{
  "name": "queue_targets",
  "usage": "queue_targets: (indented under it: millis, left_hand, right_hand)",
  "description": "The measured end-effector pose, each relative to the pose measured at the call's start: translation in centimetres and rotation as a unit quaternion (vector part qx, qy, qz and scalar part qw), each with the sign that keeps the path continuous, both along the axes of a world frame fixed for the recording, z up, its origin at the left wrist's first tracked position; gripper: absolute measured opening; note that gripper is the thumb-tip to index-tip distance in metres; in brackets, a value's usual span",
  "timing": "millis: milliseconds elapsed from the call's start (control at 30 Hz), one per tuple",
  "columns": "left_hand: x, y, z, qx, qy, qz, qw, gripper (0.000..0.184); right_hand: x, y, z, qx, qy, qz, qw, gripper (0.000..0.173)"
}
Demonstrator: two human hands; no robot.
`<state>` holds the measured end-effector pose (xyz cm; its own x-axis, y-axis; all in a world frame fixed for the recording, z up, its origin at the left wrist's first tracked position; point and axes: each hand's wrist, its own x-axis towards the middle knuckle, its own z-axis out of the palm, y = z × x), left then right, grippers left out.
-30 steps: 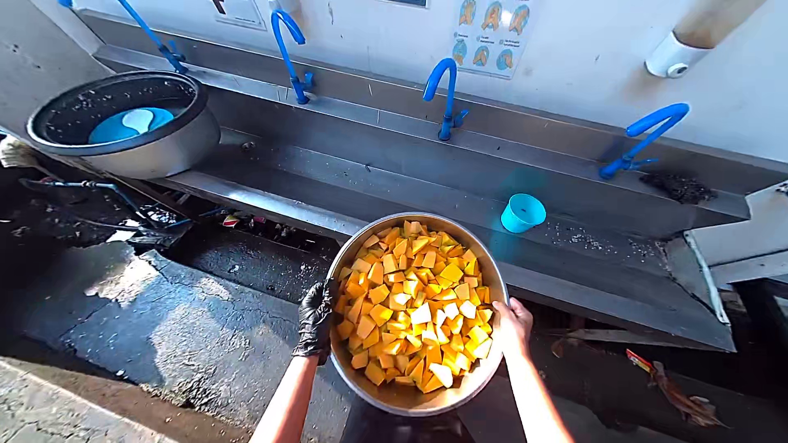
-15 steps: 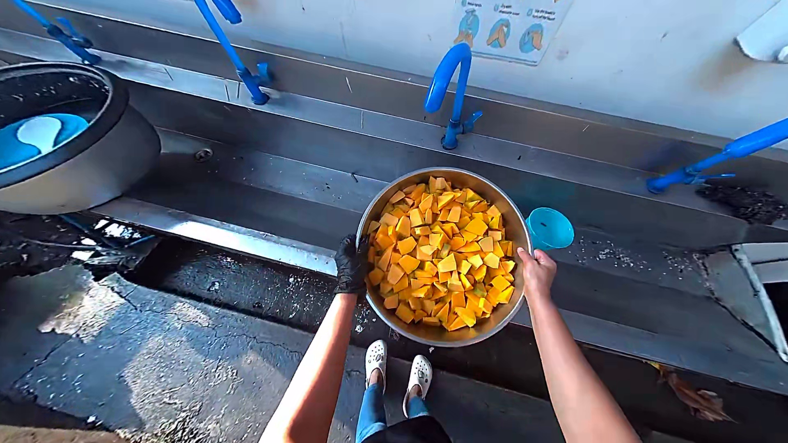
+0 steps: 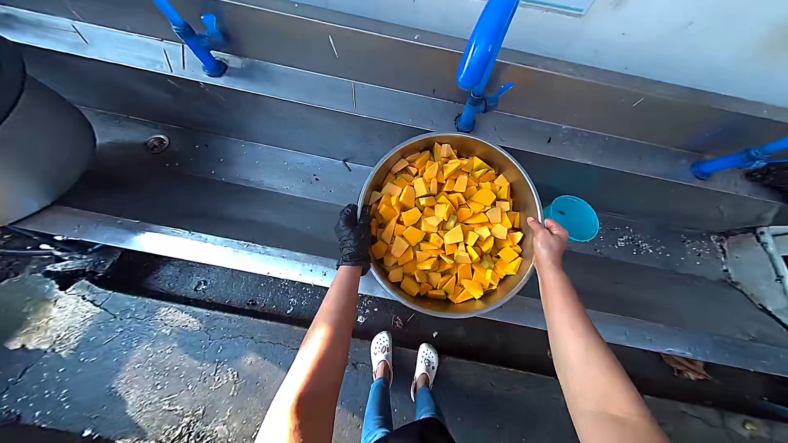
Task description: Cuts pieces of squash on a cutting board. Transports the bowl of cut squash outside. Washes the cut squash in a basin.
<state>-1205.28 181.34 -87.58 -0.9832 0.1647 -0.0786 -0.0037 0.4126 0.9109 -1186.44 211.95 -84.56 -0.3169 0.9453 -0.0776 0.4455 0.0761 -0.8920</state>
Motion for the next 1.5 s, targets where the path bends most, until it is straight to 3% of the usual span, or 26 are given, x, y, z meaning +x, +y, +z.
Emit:
queue_targets:
  millis: [167, 300, 433, 533, 633, 800, 1000, 1100, 1200, 1300, 1367, 1433, 1500]
  left_hand:
    - [-0.4, 0.2, -0.7, 0.021, -0.020, 0.019, 0.999, 0.022]
    - [-0.4, 0.1, -0.7, 0.006, -0.035, 0.021, 0.999, 0.025]
    - [-0.3, 0.3, -0.5, 0.013, -0.043, 0.025, 0.999, 0.024]
    - [-0.2, 0.4, -0.6, 0.019, -0.041, 0.034, 0.998, 0.024]
    - [-0.1, 0.3, -0.7, 0.020, -0.031, 0.038, 0.999, 0.024]
    - [0.1, 0.1, -0.9, 0.030, -0.021, 0.036, 0.999, 0.023]
    - [-0.2, 0.2, -0.9, -0.004, -0.033, 0.028, 0.999, 0.023]
    - [-0.2, 0.2, -1.2, 0.022, -0.016, 0.034, 0.999, 0.022]
    - [-0.2, 0.5, -0.7, 0.033, -0.007, 0.042, 0.999, 0.020]
    - [-0.1, 0.5, -0.8, 0.032, 0.001, 0.045, 0.998, 0.020]
    - [-0.1, 0.5, -1.2, 0.050, 0.010, 0.051, 0.997, 0.020]
    - [0.1, 0.4, -1.3, 0.059, 0.005, 0.052, 0.997, 0.020]
    - [0.1, 0.4, -1.2, 0.051, 0.002, 0.051, 0.997, 0.021]
  right_hand:
    - [0.1, 0.2, -0.1, 0.006, -0.071, 0.010, 0.997, 0.044]
    - [-0.8, -0.7, 3.9, 0.067, -0.296, 0.056, 0.951, 0.038]
    - [-5.6, 0.0, 8.2, 0.235, -0.239, 0.180, 0.925, 0.058]
    - [-12.1, 1.2, 11.0, 0.331, -0.213, 0.295, 0.871, 0.064]
    - [-17.2, 2.6, 11.5, 0.369, -0.243, 0.359, 0.822, 0.064]
    - [-17.4, 1.3, 9.8, 0.402, -0.239, 0.303, 0.830, 0.037]
    - [-15.2, 1.5, 5.6, 0.389, -0.263, 0.307, 0.828, 0.044]
    - [-14.6, -0.5, 6.9, 0.325, -0.246, 0.302, 0.862, 0.047]
    - [-12.3, -6.0, 6.2, 0.232, -0.191, 0.341, 0.891, 0.047]
    - [-9.7, -13.4, 1.7, 0.228, -0.164, 0.432, 0.857, 0.046]
    - [-9.2, -17.2, -0.9, 0.248, -0.186, 0.514, 0.799, 0.056]
    - [-10.4, -18.9, -1.8, 0.249, -0.255, 0.577, 0.735, 0.068]
    - [-12.4, -18.5, -1.8, 0.255, -0.276, 0.576, 0.726, 0.075]
